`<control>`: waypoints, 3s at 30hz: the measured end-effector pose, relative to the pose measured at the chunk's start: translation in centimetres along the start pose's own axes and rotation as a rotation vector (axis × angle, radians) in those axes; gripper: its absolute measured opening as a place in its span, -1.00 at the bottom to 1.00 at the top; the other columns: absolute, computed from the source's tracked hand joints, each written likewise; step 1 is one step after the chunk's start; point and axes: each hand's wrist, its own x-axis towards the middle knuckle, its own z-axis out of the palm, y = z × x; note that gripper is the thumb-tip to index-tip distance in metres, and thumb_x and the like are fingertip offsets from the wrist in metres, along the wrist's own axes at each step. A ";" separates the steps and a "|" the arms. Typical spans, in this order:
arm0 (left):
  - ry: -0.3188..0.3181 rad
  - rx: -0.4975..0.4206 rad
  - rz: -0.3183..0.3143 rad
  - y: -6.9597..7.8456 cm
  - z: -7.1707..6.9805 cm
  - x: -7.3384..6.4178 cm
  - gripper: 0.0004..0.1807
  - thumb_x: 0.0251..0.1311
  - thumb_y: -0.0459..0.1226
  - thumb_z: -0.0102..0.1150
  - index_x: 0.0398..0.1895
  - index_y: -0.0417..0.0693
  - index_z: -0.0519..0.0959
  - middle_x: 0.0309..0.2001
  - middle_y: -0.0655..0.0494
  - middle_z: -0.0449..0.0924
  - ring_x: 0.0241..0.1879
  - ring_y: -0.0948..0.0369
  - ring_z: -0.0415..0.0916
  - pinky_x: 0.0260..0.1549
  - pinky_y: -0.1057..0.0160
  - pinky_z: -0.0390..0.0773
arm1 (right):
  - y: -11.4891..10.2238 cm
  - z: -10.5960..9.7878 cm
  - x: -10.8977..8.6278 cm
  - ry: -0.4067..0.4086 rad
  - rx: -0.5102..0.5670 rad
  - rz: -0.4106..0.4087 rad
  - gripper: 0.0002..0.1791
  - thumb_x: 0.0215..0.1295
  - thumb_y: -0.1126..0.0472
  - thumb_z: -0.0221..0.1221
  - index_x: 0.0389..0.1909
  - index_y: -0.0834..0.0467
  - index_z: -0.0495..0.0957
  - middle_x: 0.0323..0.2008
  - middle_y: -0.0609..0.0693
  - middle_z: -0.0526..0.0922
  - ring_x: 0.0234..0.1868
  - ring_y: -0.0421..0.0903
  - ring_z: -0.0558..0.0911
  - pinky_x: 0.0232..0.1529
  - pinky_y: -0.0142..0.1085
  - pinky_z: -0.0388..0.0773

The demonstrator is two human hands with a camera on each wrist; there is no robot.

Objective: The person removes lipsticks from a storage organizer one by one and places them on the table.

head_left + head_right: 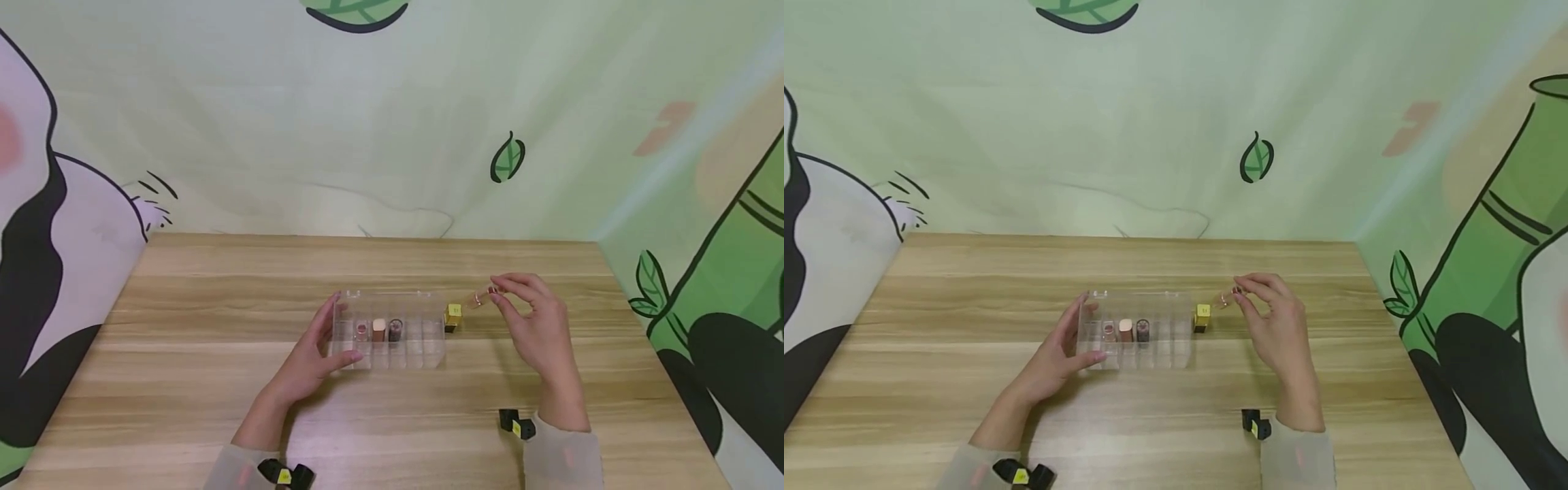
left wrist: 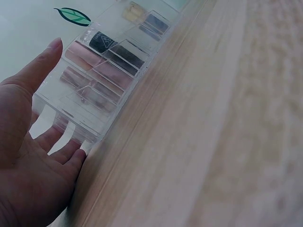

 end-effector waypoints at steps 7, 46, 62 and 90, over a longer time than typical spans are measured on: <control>-0.004 -0.006 -0.002 0.1 0.0 0.0 0.17 0.16 -0.14 0.52 0.66 0.56 -0.09 0.63 0.08 0.13 0.65 -0.02 0.00 0.63 -0.15 0.04 | 0.1 0.1 0.0 -0.023 -0.014 0.008 -0.71 0.24 0.40 0.41 -0.01 0.19 0.78 -0.05 0.06 0.74 -0.01 0.06 0.73 0.09 -0.67 0.41; 0.003 0.008 -0.010 -0.1 -0.1 0.1 0.17 0.14 -0.14 0.54 0.62 0.69 -0.07 0.63 0.11 0.15 0.65 0.03 -0.01 0.64 -0.10 0.05 | 1.3 1.2 -0.1 -0.191 -0.028 0.035 -0.74 0.29 0.39 0.36 -0.01 0.20 0.76 0.00 0.10 0.73 0.08 0.15 0.70 0.07 0.11 0.66; 0.004 0.012 -0.024 0.2 -0.1 0.0 0.17 0.15 -0.14 0.53 0.63 0.65 -0.08 0.63 0.12 0.14 0.65 0.04 -0.02 0.64 -0.09 0.04 | 1.6 1.6 -0.2 -0.264 -0.038 0.076 -0.76 0.34 0.36 0.34 0.01 0.23 0.75 0.06 0.14 0.70 0.12 0.19 0.67 0.13 0.15 0.62; 0.003 0.018 -0.030 0.2 -0.1 -0.1 0.18 0.14 -0.09 0.53 0.64 0.65 -0.10 0.64 0.12 0.11 0.66 0.01 -0.03 0.64 -0.10 0.03 | 2.6 2.8 -0.5 -0.348 -0.078 0.138 -0.76 0.33 0.39 0.33 -0.01 0.24 0.76 0.06 0.16 0.69 0.14 0.22 0.66 0.20 0.17 0.60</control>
